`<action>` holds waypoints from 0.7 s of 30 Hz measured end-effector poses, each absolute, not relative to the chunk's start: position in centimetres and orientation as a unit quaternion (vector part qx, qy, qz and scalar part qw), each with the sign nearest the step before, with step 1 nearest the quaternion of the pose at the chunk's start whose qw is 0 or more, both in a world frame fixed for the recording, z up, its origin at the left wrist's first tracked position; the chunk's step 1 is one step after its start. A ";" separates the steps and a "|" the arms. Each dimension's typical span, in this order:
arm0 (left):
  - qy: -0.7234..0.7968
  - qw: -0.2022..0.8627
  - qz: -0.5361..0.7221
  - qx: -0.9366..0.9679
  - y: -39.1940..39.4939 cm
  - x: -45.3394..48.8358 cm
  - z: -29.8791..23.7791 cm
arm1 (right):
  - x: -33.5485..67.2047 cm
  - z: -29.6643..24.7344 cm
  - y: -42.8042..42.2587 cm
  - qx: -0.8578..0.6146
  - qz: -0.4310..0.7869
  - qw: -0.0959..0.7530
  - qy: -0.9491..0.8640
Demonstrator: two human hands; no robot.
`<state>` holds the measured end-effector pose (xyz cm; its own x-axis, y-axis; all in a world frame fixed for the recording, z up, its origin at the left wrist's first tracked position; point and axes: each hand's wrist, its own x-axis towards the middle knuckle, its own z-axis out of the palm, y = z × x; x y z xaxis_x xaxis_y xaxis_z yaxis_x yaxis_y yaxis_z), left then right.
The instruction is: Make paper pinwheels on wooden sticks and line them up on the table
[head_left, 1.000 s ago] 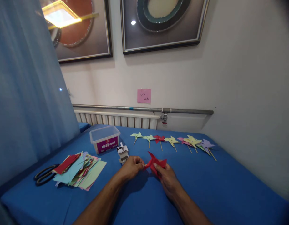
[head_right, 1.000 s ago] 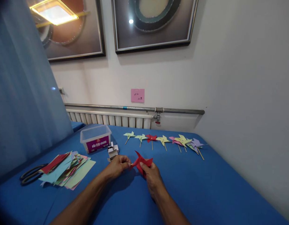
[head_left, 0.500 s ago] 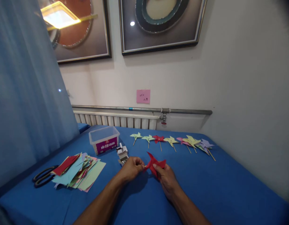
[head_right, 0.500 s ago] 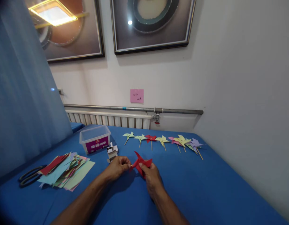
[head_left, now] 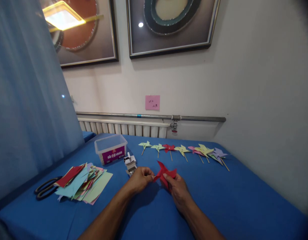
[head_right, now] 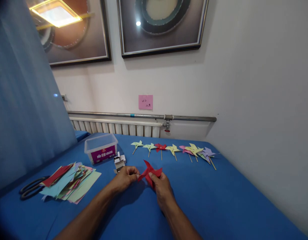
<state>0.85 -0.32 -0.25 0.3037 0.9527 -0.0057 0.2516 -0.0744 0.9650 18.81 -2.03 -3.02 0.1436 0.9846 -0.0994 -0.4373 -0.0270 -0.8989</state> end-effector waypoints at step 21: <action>0.542 0.275 0.252 0.753 -1.5 1.2 0.5 | 19.6 -1.8 -2.0 -0.461 0.535 0.638 -0.307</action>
<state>1.22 -1.53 0.54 0.2851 0.9550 0.0817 0.6776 -0.2611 0.6876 19.65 -2.02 -1.78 0.2389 0.9657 -0.1014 -0.3997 0.0026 -0.9166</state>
